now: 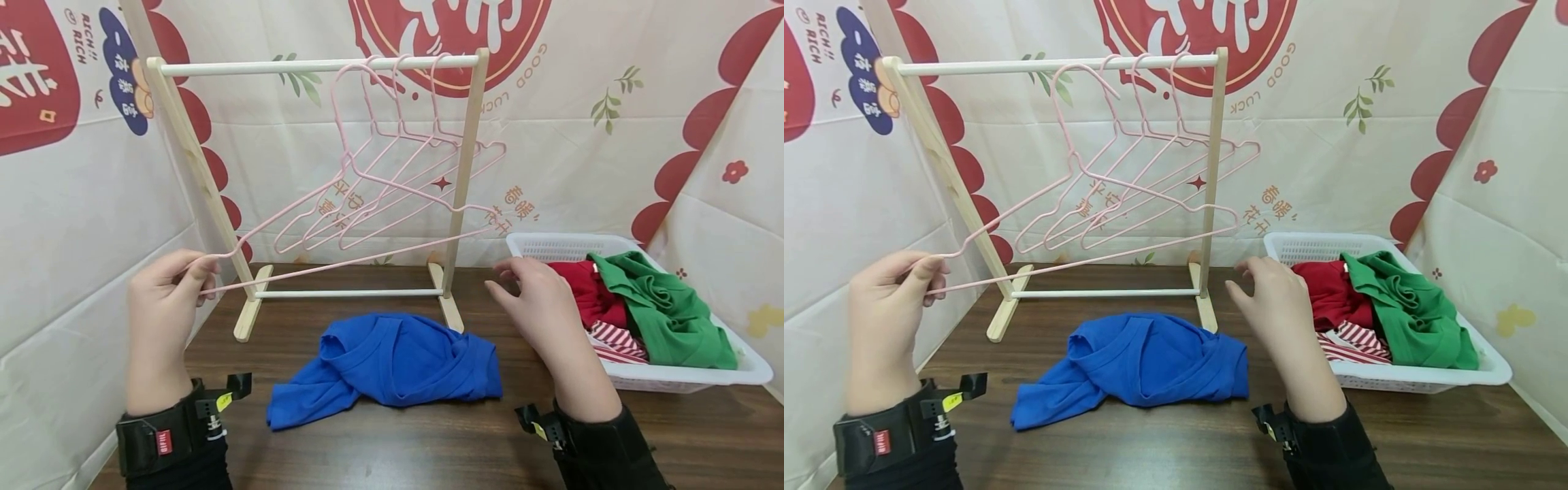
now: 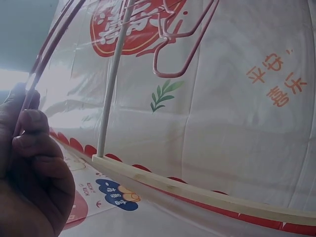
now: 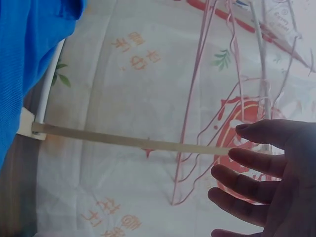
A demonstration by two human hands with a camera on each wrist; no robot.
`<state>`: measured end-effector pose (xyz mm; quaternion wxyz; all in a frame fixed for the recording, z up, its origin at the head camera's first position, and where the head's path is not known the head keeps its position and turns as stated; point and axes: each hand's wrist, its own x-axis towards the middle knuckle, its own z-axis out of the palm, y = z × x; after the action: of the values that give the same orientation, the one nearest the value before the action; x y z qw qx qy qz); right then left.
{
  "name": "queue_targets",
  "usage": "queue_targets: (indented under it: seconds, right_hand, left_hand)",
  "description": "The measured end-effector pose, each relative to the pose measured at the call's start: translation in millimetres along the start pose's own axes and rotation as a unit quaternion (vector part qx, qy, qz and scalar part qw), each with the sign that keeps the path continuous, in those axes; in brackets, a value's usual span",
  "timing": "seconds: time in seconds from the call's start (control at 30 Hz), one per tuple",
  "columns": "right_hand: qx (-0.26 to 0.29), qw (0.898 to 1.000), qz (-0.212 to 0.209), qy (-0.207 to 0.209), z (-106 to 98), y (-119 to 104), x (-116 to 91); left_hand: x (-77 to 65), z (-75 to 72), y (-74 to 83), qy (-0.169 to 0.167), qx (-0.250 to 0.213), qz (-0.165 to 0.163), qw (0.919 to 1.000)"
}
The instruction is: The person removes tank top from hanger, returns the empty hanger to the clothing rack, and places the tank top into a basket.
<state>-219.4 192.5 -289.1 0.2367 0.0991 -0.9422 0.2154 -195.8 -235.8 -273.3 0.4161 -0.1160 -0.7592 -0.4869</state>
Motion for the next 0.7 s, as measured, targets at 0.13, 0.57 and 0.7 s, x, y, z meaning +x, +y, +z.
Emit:
queue_targets:
  seconds: [0.13,0.57,0.7]
  right_hand:
    - [0.006,1.0,-0.018,0.013,-5.4,-7.3,-4.3]
    - [0.022,0.994,-0.079,0.066,-18.7,-25.6,-18.3]
    - [0.03,0.993,-0.085,0.076,-21.6,-30.0,-21.6]
  left_hand:
    - [-0.8,5.7,3.6,0.004,0.009,0.016,0.9998]
    - [-6.2,18.6,13.1,0.083,0.012,0.099,0.9915]
    - [-4.8,22.9,13.8,0.111,-0.015,0.096,0.9891]
